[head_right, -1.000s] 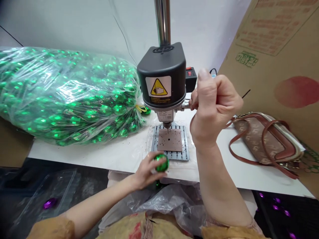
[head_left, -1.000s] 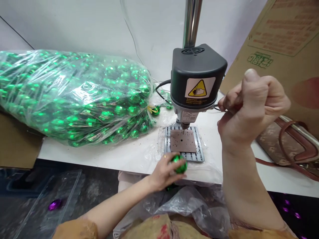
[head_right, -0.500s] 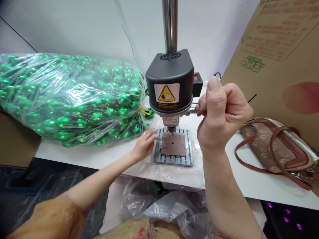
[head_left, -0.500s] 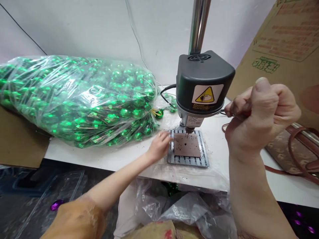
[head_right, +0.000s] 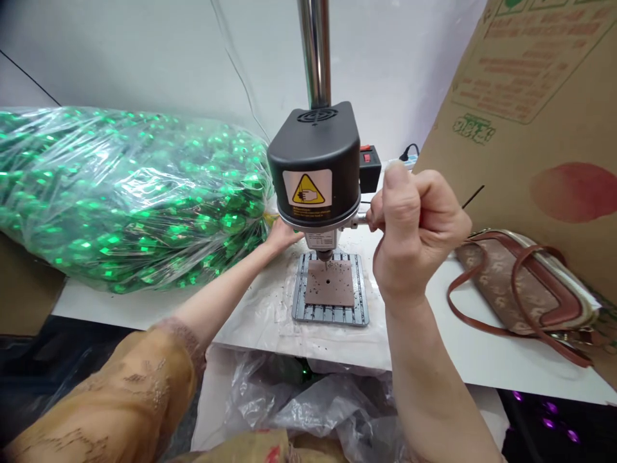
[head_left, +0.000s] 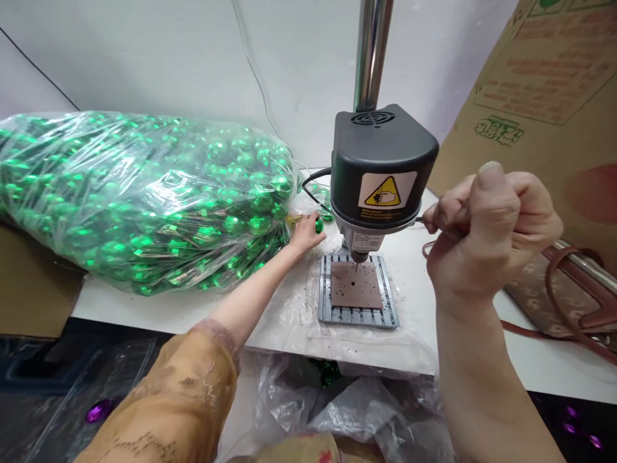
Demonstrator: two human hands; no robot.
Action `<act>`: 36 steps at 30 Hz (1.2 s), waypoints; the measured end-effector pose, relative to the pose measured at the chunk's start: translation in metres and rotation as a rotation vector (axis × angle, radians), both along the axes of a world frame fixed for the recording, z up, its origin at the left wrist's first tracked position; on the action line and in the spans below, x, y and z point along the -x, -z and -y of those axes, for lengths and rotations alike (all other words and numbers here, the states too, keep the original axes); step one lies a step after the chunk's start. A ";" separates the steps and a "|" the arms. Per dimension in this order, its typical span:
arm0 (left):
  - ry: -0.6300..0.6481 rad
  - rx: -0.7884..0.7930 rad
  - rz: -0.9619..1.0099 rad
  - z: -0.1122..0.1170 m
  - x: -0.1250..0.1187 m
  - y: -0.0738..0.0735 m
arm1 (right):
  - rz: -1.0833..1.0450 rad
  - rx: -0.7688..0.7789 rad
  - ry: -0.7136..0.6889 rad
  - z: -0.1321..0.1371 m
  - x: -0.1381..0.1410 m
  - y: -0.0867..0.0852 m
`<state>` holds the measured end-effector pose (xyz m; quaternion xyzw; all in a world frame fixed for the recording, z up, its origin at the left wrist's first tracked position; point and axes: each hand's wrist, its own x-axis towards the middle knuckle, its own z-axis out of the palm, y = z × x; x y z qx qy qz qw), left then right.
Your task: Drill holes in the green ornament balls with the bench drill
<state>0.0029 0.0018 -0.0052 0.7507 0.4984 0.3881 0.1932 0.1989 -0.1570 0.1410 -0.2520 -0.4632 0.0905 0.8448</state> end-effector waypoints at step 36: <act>0.373 0.346 0.480 0.140 -0.028 0.050 | 0.056 0.048 0.015 0.002 -0.003 0.008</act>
